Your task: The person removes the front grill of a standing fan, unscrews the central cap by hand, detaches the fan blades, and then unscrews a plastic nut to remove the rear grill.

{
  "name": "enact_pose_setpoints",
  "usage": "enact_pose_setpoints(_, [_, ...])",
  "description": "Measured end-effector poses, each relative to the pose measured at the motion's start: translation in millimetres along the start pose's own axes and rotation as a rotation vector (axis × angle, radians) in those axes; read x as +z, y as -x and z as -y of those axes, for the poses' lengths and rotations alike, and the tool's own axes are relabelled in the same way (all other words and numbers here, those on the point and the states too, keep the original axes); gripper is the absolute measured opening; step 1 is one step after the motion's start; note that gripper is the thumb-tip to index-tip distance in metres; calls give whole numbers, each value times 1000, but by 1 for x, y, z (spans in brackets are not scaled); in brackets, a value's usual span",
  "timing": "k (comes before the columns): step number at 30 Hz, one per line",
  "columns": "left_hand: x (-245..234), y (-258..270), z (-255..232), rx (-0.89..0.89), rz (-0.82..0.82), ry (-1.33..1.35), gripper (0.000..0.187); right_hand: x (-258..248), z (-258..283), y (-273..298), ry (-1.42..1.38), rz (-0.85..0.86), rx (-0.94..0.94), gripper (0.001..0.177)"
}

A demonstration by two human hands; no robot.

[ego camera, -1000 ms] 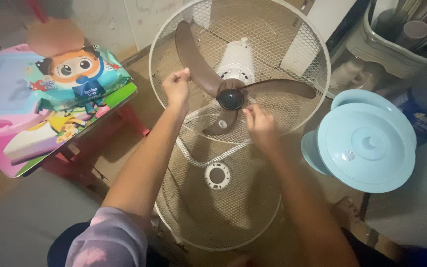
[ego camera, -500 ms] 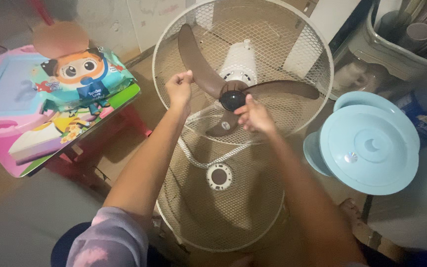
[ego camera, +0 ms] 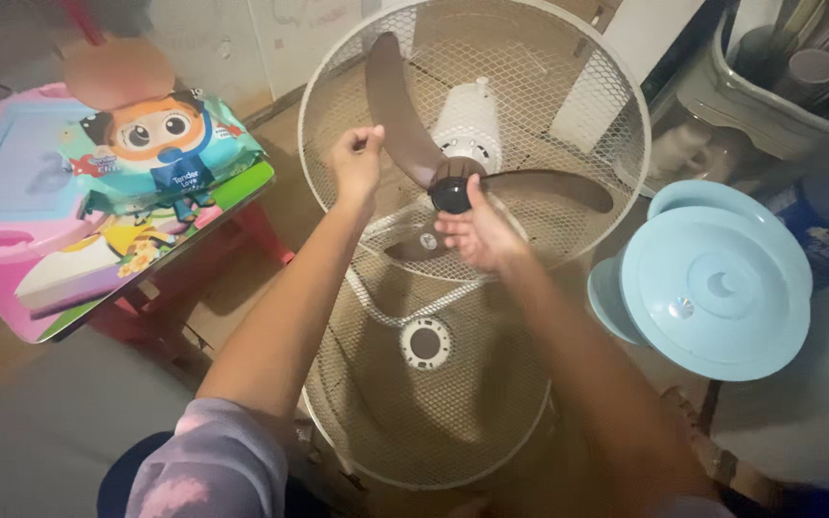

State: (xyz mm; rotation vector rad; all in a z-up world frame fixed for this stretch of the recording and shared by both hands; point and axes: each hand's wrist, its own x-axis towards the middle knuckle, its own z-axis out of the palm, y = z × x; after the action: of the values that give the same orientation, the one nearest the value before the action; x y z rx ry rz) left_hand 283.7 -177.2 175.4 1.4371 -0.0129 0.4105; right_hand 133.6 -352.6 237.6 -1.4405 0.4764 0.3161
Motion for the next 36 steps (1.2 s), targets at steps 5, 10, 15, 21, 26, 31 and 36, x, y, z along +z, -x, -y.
enact_pose_setpoints(5, [13,2,-25,149,53,-41,17,21,-41,-61,-240,-146,-24,58])
enact_pose_setpoints(10, [18,3,-42,274,61,-224,17,24,-58,-86,-174,-325,-133,58])
enact_pose_setpoints(15, [22,7,-59,300,-12,-356,16,28,-64,-98,11,-427,-275,72])
enact_pose_setpoints(21, [44,13,-89,444,147,-388,20,6,-66,-88,-55,-245,-95,70])
enact_pose_setpoints(26, [-24,-18,-4,512,339,-584,39,-71,-73,-75,590,-217,-369,81])
enact_pose_setpoints(31, [-109,8,114,103,218,-527,52,-69,-53,-15,849,-345,-469,71])
enact_pose_setpoints(36, [-106,28,149,-498,155,-126,49,-36,-29,-17,762,-266,-450,66])
